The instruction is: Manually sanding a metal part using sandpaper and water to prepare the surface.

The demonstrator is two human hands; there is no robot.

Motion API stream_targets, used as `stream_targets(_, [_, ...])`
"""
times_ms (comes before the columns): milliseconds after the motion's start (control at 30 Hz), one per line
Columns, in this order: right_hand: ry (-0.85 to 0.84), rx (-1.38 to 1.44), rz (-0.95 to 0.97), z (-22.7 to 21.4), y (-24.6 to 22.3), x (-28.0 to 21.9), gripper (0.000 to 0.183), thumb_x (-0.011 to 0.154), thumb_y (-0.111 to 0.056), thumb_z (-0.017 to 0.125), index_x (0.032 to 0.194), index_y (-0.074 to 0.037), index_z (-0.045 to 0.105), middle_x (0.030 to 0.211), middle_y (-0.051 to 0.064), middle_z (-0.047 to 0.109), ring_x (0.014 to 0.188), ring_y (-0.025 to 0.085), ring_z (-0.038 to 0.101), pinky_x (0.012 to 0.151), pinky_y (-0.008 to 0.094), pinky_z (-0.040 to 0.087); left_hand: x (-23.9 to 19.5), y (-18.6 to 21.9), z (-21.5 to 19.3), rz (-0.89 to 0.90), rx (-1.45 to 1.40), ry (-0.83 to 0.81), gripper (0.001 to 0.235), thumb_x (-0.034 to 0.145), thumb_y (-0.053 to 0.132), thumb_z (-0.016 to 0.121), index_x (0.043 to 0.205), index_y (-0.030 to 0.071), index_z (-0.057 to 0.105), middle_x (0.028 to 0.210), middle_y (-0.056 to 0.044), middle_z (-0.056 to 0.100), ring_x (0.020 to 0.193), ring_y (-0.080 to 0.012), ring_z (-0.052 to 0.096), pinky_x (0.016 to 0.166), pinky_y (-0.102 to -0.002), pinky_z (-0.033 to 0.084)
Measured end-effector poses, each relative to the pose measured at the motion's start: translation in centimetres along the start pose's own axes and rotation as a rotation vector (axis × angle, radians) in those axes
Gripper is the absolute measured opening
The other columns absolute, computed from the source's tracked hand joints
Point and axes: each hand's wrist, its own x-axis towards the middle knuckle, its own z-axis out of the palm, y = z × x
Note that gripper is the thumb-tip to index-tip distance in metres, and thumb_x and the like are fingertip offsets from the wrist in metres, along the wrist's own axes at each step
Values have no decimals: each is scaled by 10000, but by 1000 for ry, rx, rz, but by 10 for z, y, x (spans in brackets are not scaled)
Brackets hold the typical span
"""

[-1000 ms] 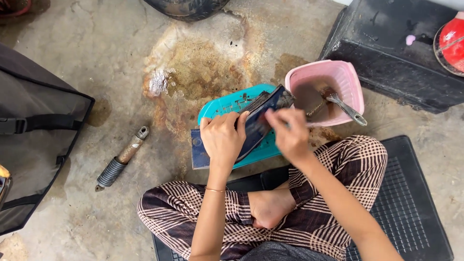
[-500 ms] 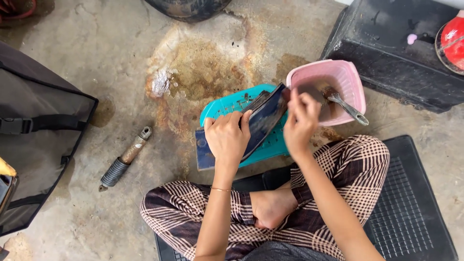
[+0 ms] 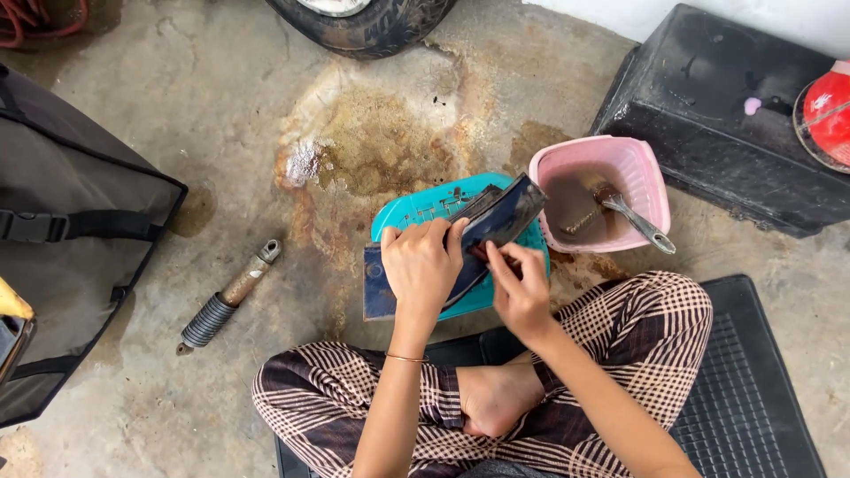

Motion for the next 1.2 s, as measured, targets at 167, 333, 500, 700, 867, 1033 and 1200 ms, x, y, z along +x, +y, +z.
stream_targets(167, [121, -109, 65, 4, 47, 22, 295, 1059, 24, 564, 1320, 35, 703, 1069, 165, 598, 818, 292, 636, 669, 379, 572, -2, 4, -2, 9, 22, 21, 347, 995, 386, 731, 749, 141, 735, 509, 22, 558, 508, -179, 604, 700, -340, 384])
stream_targets(333, [57, -5, 69, 16, 37, -16, 309, 1032, -44, 566, 1282, -41, 749, 1052, 115, 625, 804, 272, 696, 616, 359, 601, 3, 2, -1, 4, 32, 26, 345, 992, 400, 728, 751, 153, 739, 505, 30, 558, 504, -171, 599, 706, -330, 387])
stream_targets(500, [133, -62, 116, 1, 66, 20, 320, 1072, 37, 552, 1361, 31, 687, 1062, 158, 581, 829, 275, 634, 645, 380, 568, 1, 4, 2, -4, 21, 43, 330, 977, 381, 750, 752, 141, 744, 520, 20, 579, 518, -181, 615, 712, -334, 385])
stream_targets(700, [45, 64, 100, 9, 13, -25, 292, 929, 8, 711, 1201, -54, 798, 1019, 103, 653, 819, 260, 675, 672, 318, 562, 2, 1, 1, 6, 12, 37, 335, 977, 396, 748, 746, 154, 743, 508, 29, 566, 505, -169, 598, 704, -326, 385])
stream_targets(867, [130, -52, 94, 6, 58, 14, 302, 1064, -7, 575, 1334, 17, 709, 1039, 135, 568, 839, 286, 629, 698, 360, 549, -2, 3, 1, 2, 23, 42, 344, 986, 391, 736, 740, 151, 729, 506, 22, 557, 502, -180, 598, 692, -338, 382])
stream_targets(1033, [70, 35, 94, 20, 45, -22, 304, 1023, -56, 601, 1290, -44, 748, 1029, 93, 606, 817, 260, 672, 674, 349, 565, 3, -1, 3, -9, 20, 47, 345, 987, 394, 740, 751, 143, 739, 512, 20, 570, 503, -178, 602, 695, -332, 379])
stream_targets(1200, [166, -33, 90, 3, 75, 32, 332, 1097, 8, 529, 1396, 12, 672, 1051, 147, 549, 799, 295, 602, 697, 397, 570, 3, 1, 4, 10, 13, 52, 349, 998, 388, 723, 750, 143, 730, 519, 26, 559, 512, -177, 603, 699, -340, 383])
